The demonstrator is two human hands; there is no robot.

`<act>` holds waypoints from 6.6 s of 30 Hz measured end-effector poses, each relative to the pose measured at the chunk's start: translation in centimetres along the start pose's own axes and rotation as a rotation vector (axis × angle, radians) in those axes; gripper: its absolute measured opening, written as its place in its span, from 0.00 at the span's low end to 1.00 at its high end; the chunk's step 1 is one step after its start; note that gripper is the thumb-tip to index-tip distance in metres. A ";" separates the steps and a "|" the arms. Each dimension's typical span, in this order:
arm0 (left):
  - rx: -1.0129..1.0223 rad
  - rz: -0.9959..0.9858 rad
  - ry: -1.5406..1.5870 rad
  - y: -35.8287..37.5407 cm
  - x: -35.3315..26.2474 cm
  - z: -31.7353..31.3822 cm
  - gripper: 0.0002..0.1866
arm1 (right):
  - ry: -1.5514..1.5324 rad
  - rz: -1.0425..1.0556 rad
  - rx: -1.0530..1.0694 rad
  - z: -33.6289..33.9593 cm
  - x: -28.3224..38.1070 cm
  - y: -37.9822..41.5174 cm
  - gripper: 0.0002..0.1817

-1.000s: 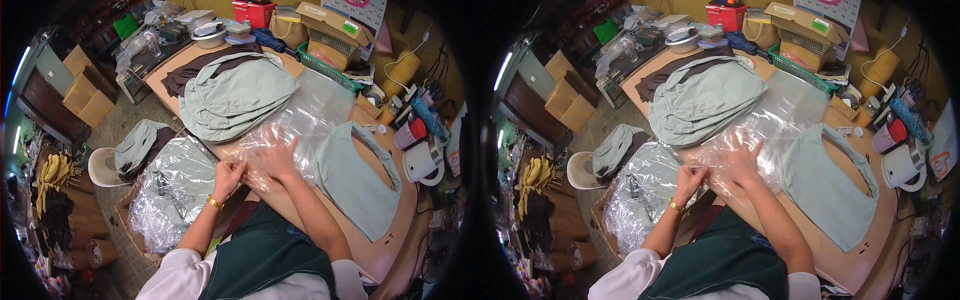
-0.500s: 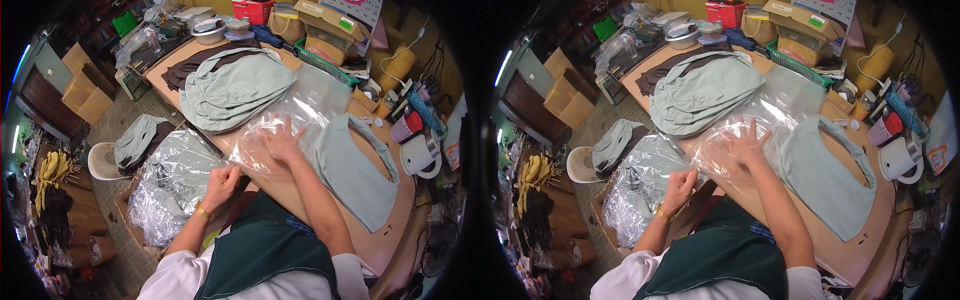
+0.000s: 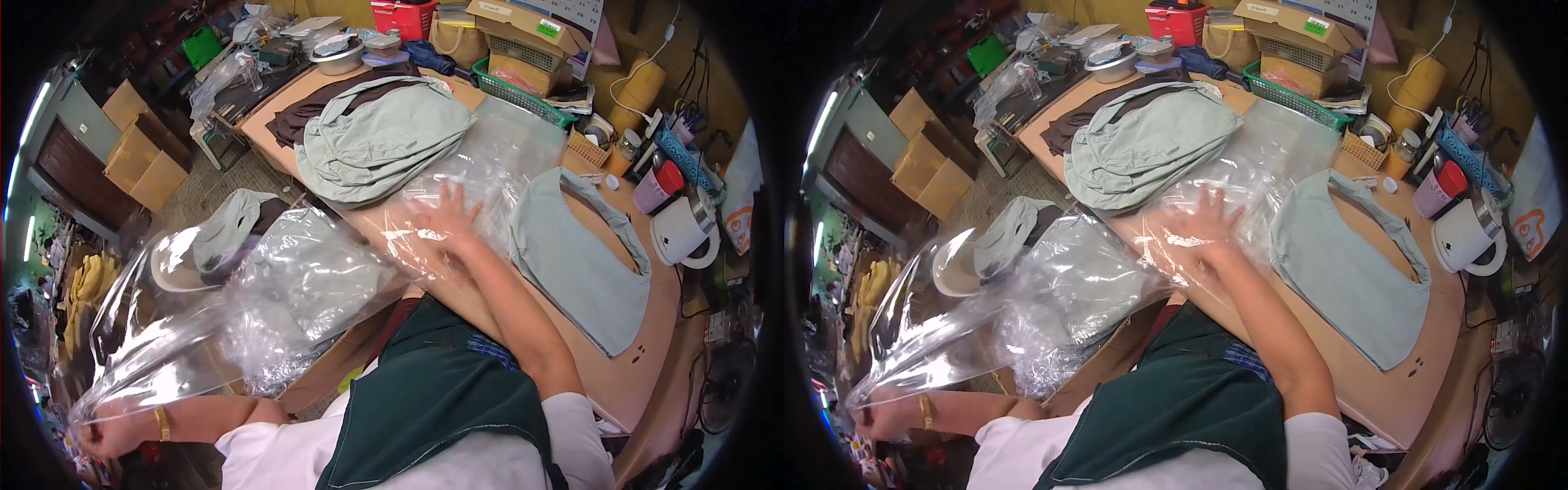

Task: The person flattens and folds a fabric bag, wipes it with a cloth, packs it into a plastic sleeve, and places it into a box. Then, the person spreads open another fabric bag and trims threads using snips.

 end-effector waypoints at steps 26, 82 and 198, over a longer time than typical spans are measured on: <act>2.315 -0.598 1.120 40.5 -37.9 -13.7 0.34 | -1.006 -0.276 -0.603 6.9 -22.6 25.2 0.11; 2.085 1.223 1.261 41.4 -38.1 -8.0 0.11 | -0.593 -0.097 -0.800 6.2 -12.9 18.3 0.06; 2.103 2.595 1.838 37.0 -40.1 -20.2 0.24 | -1.007 -0.072 0.127 3.2 -23.4 24.4 0.11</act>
Point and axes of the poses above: each hand's wrist, its own y-axis away from the middle knuckle, its own z-axis out of the back of the hand, x = y × z, the point moved 4 cm from there along -y, towards the middle knuckle, and after that the axes turned 3 degrees about -z, right-handed, at the moved point
